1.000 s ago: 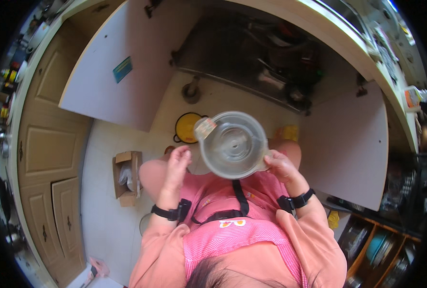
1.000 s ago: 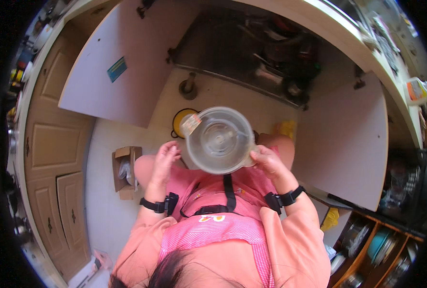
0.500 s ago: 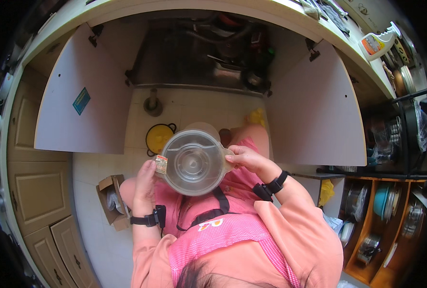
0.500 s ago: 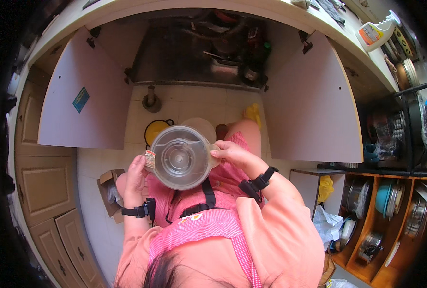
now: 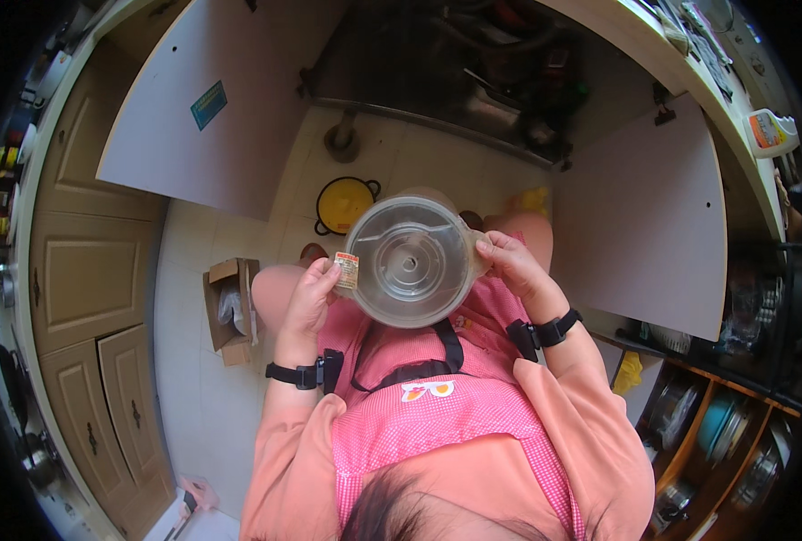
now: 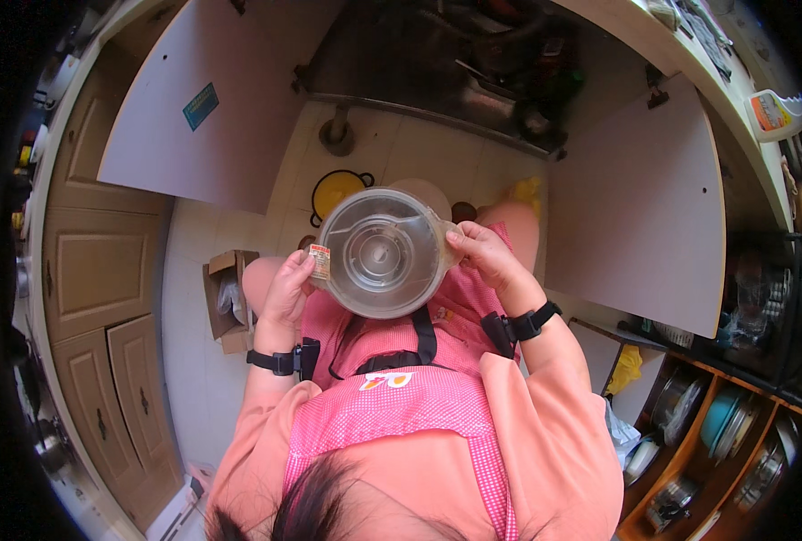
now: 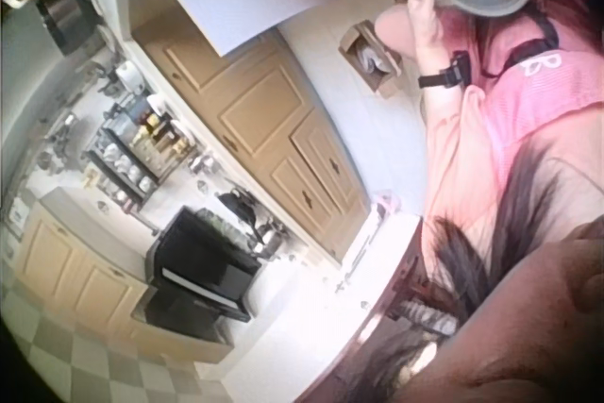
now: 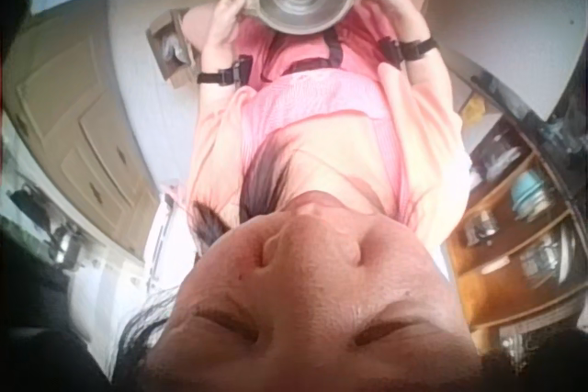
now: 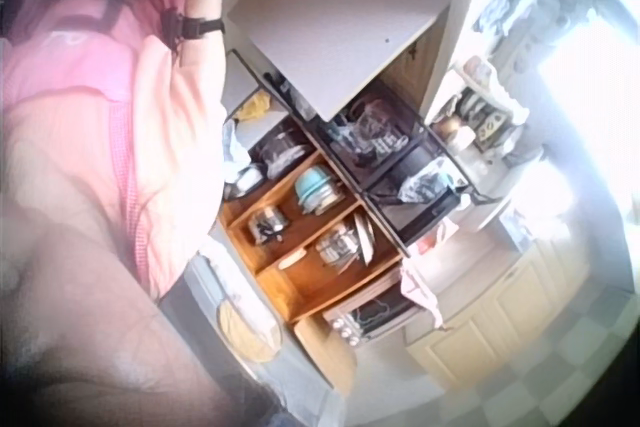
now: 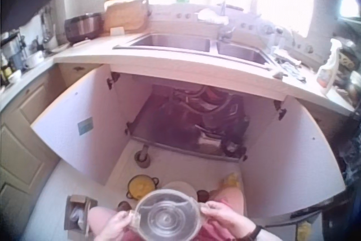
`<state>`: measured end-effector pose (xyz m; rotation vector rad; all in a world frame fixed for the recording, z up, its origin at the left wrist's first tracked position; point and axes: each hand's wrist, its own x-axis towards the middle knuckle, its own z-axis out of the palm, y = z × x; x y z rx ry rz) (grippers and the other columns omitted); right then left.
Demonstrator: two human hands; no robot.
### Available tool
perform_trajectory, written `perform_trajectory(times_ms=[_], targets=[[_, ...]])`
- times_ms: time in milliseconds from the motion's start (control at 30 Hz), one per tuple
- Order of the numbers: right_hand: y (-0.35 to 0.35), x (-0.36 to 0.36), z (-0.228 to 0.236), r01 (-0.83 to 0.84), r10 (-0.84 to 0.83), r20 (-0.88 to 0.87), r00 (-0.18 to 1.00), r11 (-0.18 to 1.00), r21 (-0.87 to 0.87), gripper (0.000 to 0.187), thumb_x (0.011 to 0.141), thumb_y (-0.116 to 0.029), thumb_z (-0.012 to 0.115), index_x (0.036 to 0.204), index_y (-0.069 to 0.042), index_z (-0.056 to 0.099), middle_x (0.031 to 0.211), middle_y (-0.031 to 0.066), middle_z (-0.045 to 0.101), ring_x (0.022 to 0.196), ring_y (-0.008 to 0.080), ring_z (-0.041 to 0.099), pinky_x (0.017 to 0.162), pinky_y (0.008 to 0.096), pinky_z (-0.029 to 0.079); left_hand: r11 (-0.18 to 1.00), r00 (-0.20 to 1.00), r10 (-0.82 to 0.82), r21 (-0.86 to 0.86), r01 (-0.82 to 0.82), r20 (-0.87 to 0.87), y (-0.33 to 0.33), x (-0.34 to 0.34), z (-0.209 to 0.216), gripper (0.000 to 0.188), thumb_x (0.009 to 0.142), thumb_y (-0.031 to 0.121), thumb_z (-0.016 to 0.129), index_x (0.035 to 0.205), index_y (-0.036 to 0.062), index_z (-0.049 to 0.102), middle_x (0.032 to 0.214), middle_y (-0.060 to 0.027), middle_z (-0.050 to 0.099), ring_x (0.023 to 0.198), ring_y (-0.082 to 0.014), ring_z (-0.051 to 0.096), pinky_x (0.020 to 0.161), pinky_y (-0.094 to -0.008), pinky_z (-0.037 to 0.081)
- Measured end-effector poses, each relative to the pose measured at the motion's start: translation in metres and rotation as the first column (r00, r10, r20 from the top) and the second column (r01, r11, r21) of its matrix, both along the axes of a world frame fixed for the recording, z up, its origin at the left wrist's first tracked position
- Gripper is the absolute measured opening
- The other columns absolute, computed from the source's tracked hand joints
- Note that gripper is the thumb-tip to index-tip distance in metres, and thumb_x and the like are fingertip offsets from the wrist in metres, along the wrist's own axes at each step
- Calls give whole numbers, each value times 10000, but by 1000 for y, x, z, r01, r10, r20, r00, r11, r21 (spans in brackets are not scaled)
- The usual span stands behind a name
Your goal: The person retrieves a blender jar and motor base from a cabinet, assembles the blade assembly into the jar, places the lid on the jar, and plugs the motor into a wall outlet. The person then removes the plug and returns the motor base to the cabinet.
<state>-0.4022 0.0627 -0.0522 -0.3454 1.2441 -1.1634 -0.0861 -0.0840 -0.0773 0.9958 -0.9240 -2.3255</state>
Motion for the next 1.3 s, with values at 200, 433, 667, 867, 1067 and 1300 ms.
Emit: perform_trajectory(times_ms=[200,433,667,867,1067,1300], targets=[[-1,1,-9,5,-5,5,1000,998,-62,244,927,-327,566,1000,-94,569,850,-36,578,728,49,496,636,202,391,983,984,161,102,-153,-72,15,1,17,257,988,271,429,1032,52,557,951,-79,651,830,-161,635,722,-304,519],[2,4,-14,7,7,146,989,995,-97,251,936,-325,549,1035,-95,552,859,-30,582,732,59,511,622,211,399,988,954,151,65,-139,-258,20,8,17,193,962,125,411,1089,47,534,1046,-85,624,954,-209,602,859,-381,479],[5,10,-4,25,-6,134,991,989,-142,253,933,-326,563,1047,-101,544,935,-24,567,807,81,517,717,238,432,972,966,194,-98,-213,-173,27,-1,1,295,904,3,438,1192,59,465,1193,-56,540,1112,-160,504,995,-319,371],[4,18,-3,71,-61,74,995,986,-148,279,935,-335,560,1083,-101,522,949,-28,559,814,76,509,719,236,429,937,972,192,-268,-222,-134,32,-4,-4,357,915,13,423,1267,71,422,1282,-60,476,1191,-166,447,1043,-324,327],[8,23,-1,41,-36,33,999,986,-160,304,944,-341,540,1140,-112,495,955,-24,560,820,73,520,706,226,428,936,957,244,-219,-275,-159,33,-12,0,482,945,46,390,1417,92,305,1406,-69,388,1293,-195,376,1083,-348,295],[8,19,3,28,4,160,987,979,-201,368,967,-325,486,1259,-103,463,1087,6,578,920,97,570,775,249,472,949,939,275,-99,-300,-207,33,-9,0,509,915,26,372,1418,67,304,1417,-78,386,1314,-199,351,1105,-347,257]])
